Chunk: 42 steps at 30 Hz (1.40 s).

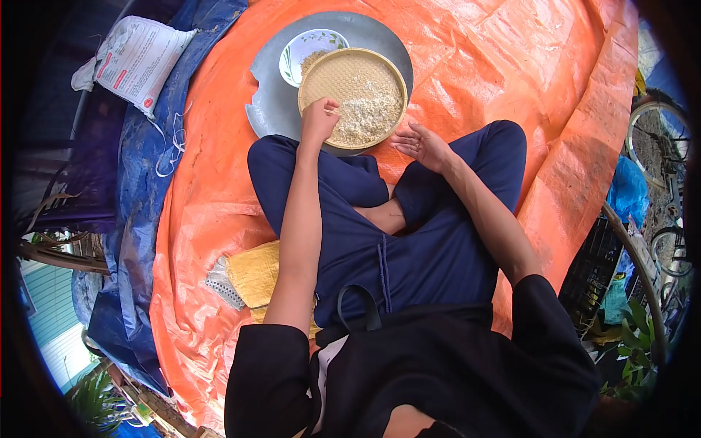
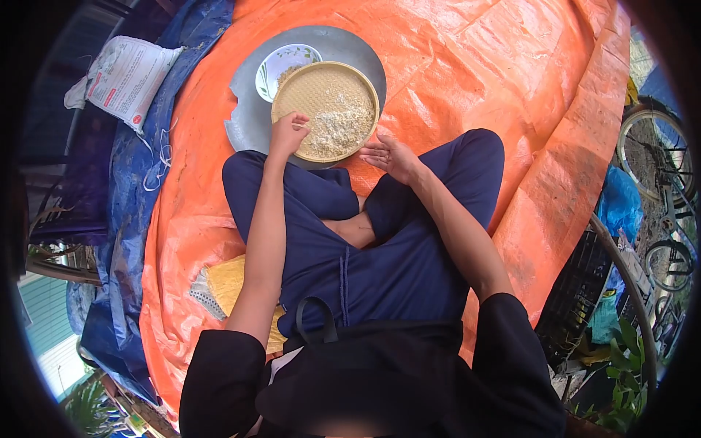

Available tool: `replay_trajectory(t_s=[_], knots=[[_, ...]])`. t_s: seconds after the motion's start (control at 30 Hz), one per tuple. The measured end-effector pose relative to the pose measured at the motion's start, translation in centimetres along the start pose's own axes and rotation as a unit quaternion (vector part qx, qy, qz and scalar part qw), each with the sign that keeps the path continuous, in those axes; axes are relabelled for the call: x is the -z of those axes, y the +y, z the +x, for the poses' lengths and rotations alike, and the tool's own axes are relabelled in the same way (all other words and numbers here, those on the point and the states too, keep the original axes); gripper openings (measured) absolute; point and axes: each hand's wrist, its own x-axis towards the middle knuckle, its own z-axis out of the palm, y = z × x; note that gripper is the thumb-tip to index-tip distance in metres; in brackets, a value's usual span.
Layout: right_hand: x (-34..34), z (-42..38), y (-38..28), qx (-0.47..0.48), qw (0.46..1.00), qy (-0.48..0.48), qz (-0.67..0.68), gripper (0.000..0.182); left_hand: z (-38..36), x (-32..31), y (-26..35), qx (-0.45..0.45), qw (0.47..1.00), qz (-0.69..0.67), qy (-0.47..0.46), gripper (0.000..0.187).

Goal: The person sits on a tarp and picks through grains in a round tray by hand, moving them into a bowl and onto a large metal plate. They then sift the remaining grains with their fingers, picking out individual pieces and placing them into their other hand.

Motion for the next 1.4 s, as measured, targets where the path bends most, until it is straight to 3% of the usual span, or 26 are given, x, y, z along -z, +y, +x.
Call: replay_trajectory(t_s=[0.13,0.27,0.4,0.7,0.8,1.0,1.2,1.3,1.4], knots=[[0.2,0.4,0.2,-0.004,1.000,-0.006,0.009,0.044,-1.2,-1.2,0.8,-0.031,0.986,0.148,-0.075,0.029],[0.4,0.4,0.2,-0.007,1.000,-0.007,0.002,0.043,-2.4,-2.3,3.8,-0.003,0.961,0.250,-0.115,0.029],[0.6,0.7,0.4,-0.003,1.000,-0.010,-0.005,0.043,-2.8,-4.1,2.9,-0.048,0.954,0.288,-0.063,0.026],[0.2,0.4,0.2,-0.002,1.000,-0.006,-0.019,0.042,-0.9,-3.5,0.1,0.008,0.989,0.108,-0.102,0.010],[0.2,0.4,0.2,-0.004,1.000,-0.004,-0.019,0.042,-1.0,-2.9,0.9,0.099,0.989,-0.014,-0.109,0.010],[-0.3,0.0,0.0,-0.014,1.000,-0.001,-0.010,0.044,-1.7,-3.1,2.7,0.036,0.988,-0.096,-0.118,0.014],[-0.1,0.1,0.2,-0.018,0.995,-0.090,0.040,0.050,-5.0,-5.4,8.7,-0.068,0.959,-0.153,-0.229,0.017],[-0.1,0.1,0.3,-0.025,0.994,-0.088,0.054,0.055,-4.9,-5.9,8.9,-0.148,0.974,-0.064,-0.159,0.017],[-1.3,-0.9,-0.5,-0.024,0.992,-0.109,0.065,0.061,-3.9,-4.7,7.7,-0.127,0.982,-0.069,-0.122,0.016]])
